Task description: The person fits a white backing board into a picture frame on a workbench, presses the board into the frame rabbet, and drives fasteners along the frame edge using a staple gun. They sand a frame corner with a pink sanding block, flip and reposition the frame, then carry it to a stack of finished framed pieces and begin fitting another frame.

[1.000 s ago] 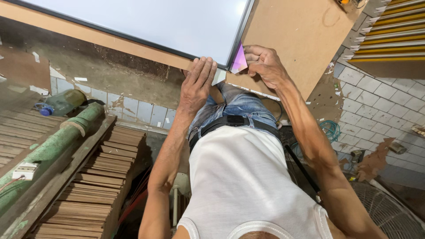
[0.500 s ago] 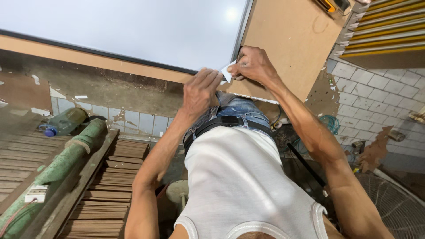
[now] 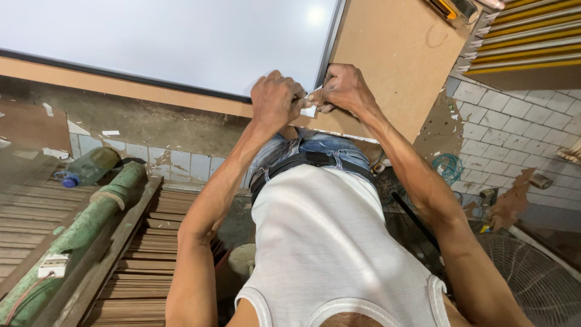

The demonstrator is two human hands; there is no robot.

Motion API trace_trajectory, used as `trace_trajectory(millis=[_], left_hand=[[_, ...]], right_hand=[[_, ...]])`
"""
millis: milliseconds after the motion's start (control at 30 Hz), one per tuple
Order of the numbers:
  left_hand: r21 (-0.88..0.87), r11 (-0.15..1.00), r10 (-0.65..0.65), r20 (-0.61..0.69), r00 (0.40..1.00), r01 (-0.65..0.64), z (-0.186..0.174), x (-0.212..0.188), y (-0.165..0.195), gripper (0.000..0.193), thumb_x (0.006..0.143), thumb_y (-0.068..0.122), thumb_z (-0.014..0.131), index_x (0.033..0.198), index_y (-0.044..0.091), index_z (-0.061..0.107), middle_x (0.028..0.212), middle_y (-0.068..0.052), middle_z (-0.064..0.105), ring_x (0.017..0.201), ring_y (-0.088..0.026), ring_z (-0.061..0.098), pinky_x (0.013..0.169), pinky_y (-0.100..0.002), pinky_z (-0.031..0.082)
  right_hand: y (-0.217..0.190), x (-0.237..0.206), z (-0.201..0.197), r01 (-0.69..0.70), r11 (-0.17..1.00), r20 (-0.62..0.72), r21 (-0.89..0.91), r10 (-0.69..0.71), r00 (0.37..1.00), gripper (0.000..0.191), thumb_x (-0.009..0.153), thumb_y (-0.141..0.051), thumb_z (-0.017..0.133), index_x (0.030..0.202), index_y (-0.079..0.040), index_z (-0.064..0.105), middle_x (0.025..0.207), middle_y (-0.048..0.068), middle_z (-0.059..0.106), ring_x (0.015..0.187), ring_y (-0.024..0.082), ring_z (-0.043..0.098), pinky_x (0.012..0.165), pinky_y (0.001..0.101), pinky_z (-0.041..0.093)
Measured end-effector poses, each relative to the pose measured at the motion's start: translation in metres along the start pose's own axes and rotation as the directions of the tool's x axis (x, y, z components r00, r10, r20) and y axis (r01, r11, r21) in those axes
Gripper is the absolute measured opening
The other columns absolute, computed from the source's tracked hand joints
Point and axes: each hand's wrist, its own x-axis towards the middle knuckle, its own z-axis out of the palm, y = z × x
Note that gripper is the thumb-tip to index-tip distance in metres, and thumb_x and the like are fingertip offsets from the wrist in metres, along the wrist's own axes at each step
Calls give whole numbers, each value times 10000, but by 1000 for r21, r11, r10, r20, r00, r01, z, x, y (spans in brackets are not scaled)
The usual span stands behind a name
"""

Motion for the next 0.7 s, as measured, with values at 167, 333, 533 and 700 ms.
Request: trace_trajectory(millis=[167,333,533,700], left_hand=[[13,999,30,-64,997,-29,4,5,-3,242,700,372,892,710,162,771,709,11,697,747,-237,607,641,-406,455],[21,998,69,-132,989,-67,0,2,-3,268,729,343,885,693,137,718,707,27,681,720,-226,596,610,-401,431],[-7,997,77,-91,993,-78,5,1,-7,269,752,316,873,693,121,697,698,-1,667,670,-229,612,571,-410,419],[-78,988,132,-55,990,-136,6,1,-16,235,775,281,850,755,106,695,750,-33,672,668,-239,635,569,-418,449]], right_hand=[[-10,-17,-20,97,982,-52,-162,-106,993,177,899,-146,768,1009,-38,682,849,89,754,699,138,745,551,248,604],[-17,-14,-151,106,460,-149,-881,-483,863,298,899,-283,843,1068,-57,746,925,153,746,773,291,686,718,398,555],[21,53,-249,37,739,89,-673,30,996,427,896,-453,783,1078,-68,745,972,137,735,822,257,722,751,399,569],[48,34,-214,85,422,54,-903,-84,995,718,735,-486,881,1178,42,681,880,230,737,755,318,702,711,436,586]])
